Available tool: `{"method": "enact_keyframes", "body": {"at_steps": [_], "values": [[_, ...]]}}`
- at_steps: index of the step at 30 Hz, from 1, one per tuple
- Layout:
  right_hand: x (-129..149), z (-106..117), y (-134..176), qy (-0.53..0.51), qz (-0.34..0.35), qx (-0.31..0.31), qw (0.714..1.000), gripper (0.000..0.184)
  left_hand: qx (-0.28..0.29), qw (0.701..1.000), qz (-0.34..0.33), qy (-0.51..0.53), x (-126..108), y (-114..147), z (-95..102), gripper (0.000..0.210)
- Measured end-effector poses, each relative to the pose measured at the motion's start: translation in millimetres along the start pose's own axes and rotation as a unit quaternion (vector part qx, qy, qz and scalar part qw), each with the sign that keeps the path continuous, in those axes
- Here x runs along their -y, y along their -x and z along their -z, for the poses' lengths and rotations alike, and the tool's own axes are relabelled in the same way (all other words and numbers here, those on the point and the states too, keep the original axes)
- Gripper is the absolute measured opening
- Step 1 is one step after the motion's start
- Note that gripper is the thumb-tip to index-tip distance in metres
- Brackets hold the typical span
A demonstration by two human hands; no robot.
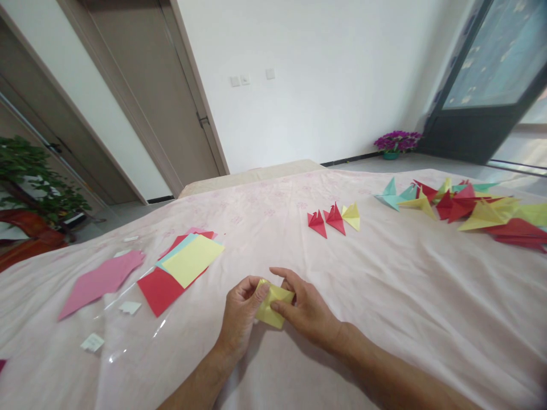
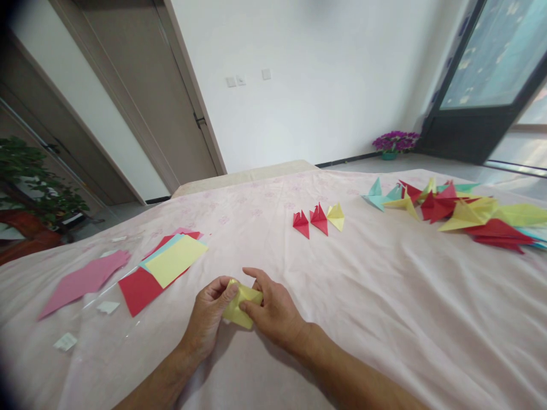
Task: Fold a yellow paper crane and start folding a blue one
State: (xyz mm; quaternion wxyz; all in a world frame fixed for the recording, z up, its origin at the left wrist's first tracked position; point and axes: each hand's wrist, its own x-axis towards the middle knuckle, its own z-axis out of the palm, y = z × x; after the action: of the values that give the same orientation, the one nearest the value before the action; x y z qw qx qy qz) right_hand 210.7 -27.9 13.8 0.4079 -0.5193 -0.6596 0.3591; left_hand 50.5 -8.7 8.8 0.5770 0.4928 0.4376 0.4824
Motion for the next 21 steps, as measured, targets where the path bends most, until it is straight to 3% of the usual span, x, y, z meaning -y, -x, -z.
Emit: {"method": "enact_keyframes", "body": {"at_steps": [11,16,21], "values": [[2,0,3,-0.074,0.006,-0.001,0.997,0.054,-0.013,0.999,0.013,0.051,0,-1,-1.7,0.030],[-3,3,-5,-0.132,-0.050,-0.099,0.985,0.057,0.001,0.987,0.038,0.155,-5,8,-10.9,0.051],[-11,4,-11,-0.133,-0.054,-0.156,0.977,0.058,-0.052,0.992,0.092,0.065,-4,22,-21.4,0.053]]}}
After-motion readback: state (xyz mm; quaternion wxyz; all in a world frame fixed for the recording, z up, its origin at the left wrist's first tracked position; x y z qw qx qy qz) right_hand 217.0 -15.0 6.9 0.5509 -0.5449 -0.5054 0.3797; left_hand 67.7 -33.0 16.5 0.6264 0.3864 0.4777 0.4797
